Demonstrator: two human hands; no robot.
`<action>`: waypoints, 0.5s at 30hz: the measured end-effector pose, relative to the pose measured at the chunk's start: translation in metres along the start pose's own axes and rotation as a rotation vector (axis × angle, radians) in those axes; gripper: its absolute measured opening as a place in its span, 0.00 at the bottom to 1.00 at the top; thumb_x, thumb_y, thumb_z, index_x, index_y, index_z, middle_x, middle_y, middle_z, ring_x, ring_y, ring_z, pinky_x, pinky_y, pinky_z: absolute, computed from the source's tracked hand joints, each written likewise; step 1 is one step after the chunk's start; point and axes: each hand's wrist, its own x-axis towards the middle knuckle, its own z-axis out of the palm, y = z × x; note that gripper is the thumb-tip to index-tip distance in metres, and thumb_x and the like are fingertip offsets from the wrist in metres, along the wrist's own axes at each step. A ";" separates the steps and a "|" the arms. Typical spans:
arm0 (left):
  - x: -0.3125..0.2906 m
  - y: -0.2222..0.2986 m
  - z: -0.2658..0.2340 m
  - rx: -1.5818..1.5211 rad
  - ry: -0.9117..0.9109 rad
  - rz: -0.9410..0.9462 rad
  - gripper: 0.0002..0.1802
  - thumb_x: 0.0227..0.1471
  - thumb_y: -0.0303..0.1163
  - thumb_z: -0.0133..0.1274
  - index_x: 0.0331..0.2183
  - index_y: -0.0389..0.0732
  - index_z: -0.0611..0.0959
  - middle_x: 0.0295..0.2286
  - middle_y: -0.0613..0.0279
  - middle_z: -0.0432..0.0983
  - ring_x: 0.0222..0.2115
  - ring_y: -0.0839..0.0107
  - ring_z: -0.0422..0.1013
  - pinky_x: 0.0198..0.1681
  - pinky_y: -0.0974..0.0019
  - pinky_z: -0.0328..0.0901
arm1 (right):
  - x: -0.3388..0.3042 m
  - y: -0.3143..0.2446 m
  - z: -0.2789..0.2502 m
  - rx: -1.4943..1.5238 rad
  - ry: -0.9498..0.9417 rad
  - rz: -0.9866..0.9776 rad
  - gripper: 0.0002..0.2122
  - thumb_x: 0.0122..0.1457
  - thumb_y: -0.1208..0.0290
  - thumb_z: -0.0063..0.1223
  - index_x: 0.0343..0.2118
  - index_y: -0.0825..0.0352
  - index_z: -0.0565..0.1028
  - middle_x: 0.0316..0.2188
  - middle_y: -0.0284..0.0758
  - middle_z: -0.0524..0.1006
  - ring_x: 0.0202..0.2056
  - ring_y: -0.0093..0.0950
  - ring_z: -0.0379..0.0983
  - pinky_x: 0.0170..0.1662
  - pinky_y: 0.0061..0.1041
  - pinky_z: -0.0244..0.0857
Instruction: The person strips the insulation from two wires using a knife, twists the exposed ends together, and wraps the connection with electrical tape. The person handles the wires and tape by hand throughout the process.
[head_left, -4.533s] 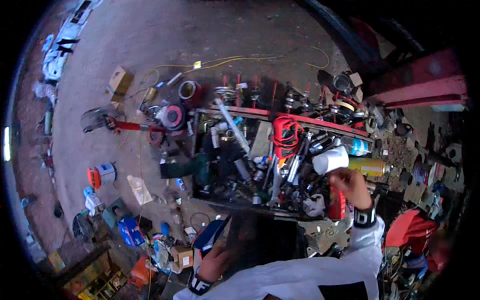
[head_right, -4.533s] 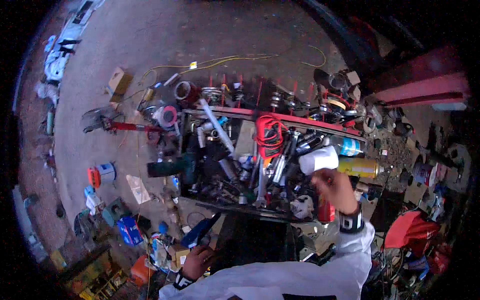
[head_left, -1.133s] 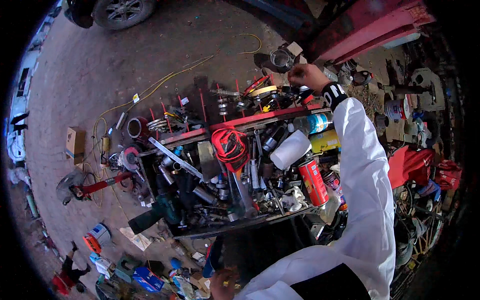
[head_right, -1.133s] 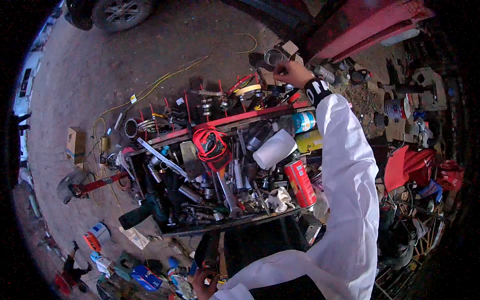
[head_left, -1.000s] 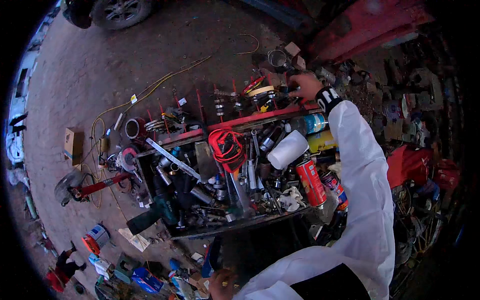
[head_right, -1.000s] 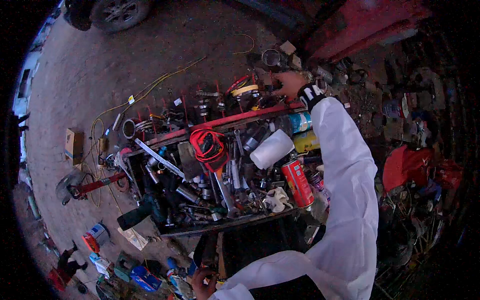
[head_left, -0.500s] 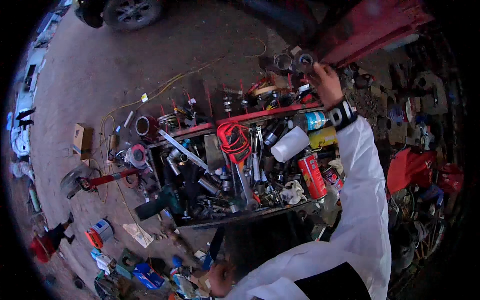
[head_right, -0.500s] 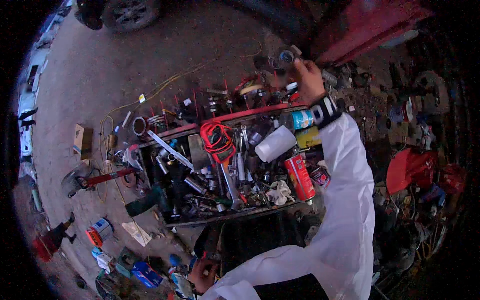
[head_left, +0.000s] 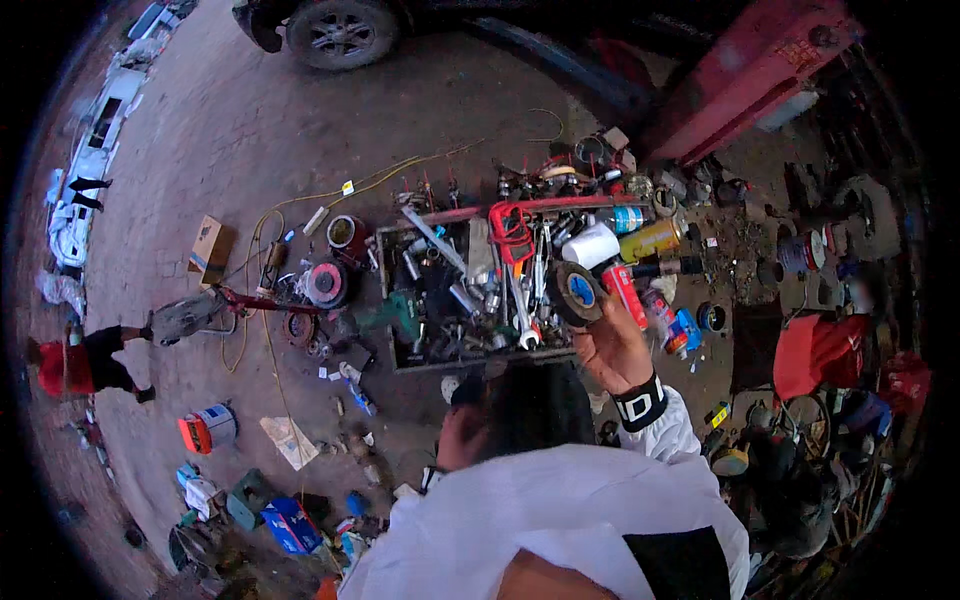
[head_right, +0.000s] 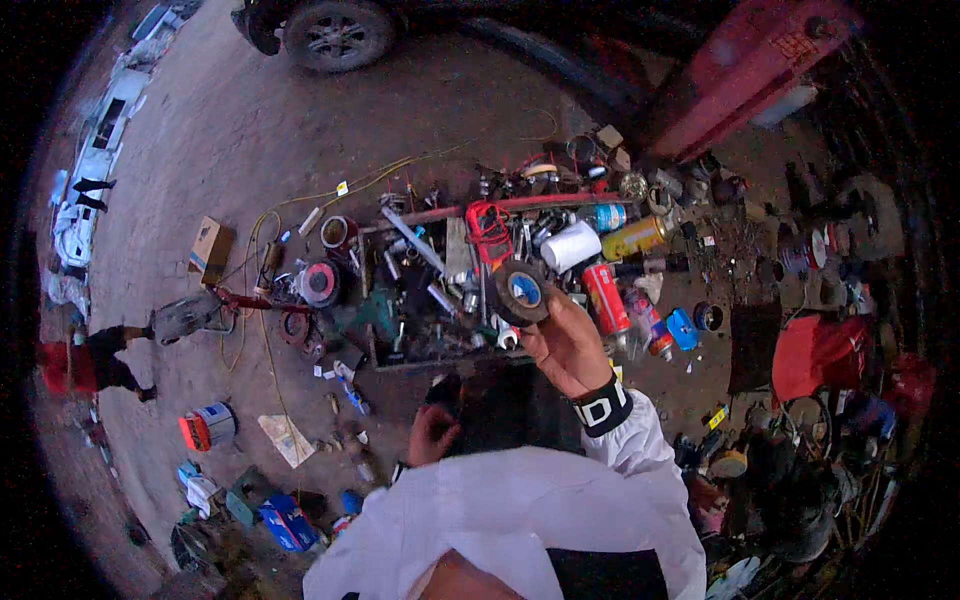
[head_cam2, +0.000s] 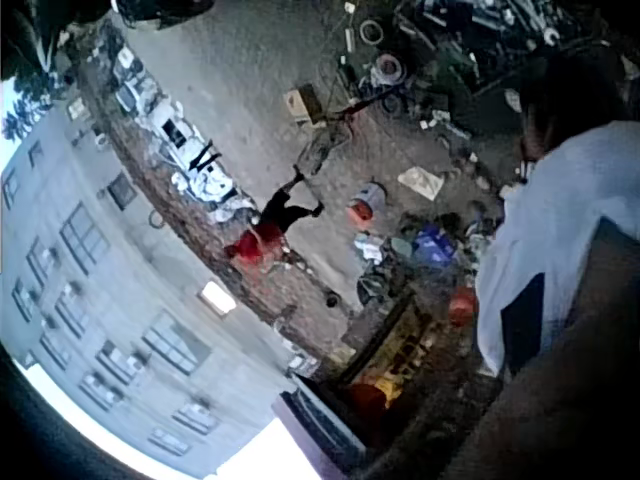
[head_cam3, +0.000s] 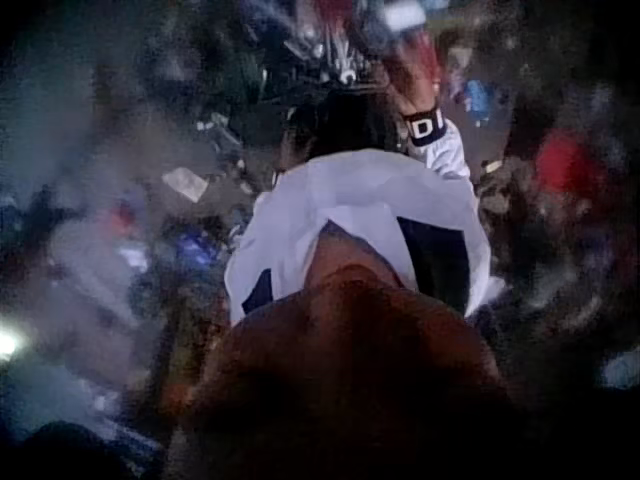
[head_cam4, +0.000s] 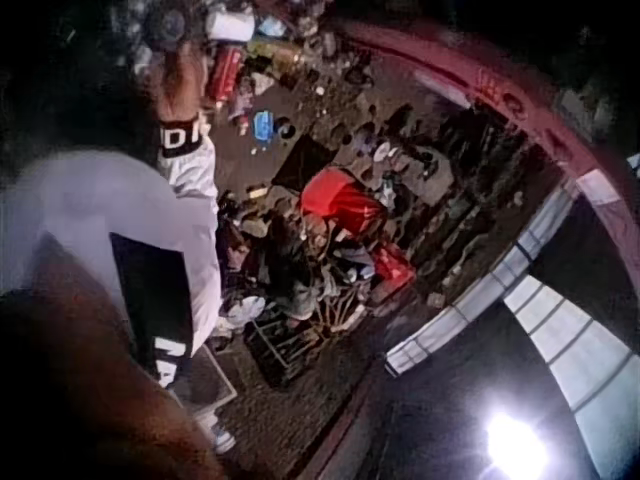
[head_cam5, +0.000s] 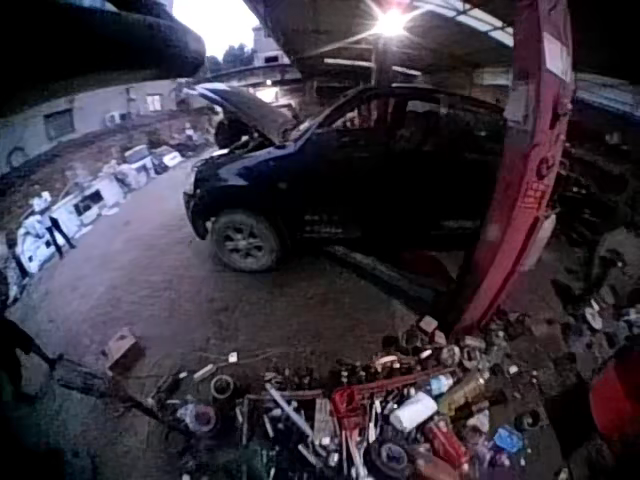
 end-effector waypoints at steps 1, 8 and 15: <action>-0.005 -0.022 0.003 -0.056 -0.047 0.000 0.14 0.42 0.32 0.62 0.33 0.40 0.76 0.33 0.53 0.72 0.35 0.56 0.70 0.38 0.57 0.65 | -0.018 0.011 0.010 0.105 0.013 0.042 0.20 0.64 0.65 0.46 0.56 0.68 0.63 0.45 0.37 0.72 0.38 0.24 0.72 0.39 0.21 0.73; 0.003 -0.095 0.013 -0.025 -0.425 0.045 0.13 0.44 0.35 0.61 0.31 0.39 0.77 0.32 0.54 0.72 0.35 0.55 0.70 0.39 0.58 0.65 | -0.096 0.077 0.050 0.556 -0.016 0.086 0.26 0.60 0.73 0.45 0.61 0.71 0.53 0.40 0.37 0.66 0.35 0.24 0.62 0.34 0.19 0.69; 0.031 -0.061 -0.013 0.107 -0.579 0.429 0.17 0.44 0.33 0.60 0.38 0.39 0.77 0.39 0.50 0.71 0.42 0.50 0.68 0.43 0.54 0.65 | -0.125 0.097 0.074 0.214 0.075 0.116 0.23 0.64 0.67 0.42 0.58 0.73 0.58 0.38 0.37 0.70 0.30 0.21 0.64 0.24 0.15 0.62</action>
